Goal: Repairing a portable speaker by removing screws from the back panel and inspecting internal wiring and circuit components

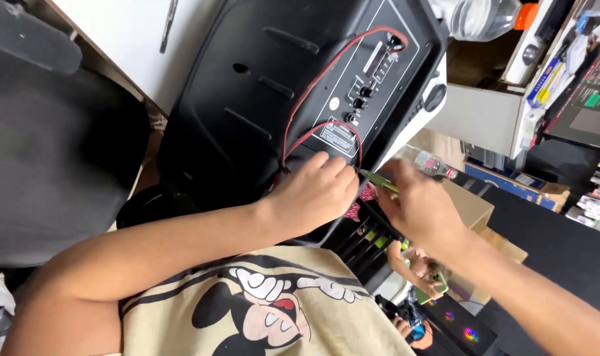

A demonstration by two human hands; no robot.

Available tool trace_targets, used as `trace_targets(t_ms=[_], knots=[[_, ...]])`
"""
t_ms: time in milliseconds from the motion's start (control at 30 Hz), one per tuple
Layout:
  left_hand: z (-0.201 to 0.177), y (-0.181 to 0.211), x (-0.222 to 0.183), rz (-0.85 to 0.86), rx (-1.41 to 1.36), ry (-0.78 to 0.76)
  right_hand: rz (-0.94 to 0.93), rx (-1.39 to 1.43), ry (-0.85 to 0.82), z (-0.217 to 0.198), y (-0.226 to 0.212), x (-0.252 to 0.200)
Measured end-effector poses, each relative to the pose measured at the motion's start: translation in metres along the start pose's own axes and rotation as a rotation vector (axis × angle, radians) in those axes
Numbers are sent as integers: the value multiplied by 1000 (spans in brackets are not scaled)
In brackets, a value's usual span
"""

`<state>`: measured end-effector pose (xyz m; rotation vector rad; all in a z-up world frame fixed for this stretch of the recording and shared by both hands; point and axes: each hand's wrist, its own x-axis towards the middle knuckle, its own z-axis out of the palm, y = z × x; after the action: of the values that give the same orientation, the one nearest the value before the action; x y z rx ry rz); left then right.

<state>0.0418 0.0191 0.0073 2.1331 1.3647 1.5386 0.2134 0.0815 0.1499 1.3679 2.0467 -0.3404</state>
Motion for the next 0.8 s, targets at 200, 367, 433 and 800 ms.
trace_targets(t_ms=[200, 367, 433, 800], knots=[[63, 19, 4, -57, 15, 22, -477, -818, 321, 35, 28, -12], [93, 14, -4, -39, 14, 32, -667, -834, 372, 13, 13, -9], [97, 10, -5, -26, -11, 15, -715, -832, 365, 8, 8, -7], [107, -14, 1, 113, -216, -171, 20, 102, -48, 64, 44, 20]])
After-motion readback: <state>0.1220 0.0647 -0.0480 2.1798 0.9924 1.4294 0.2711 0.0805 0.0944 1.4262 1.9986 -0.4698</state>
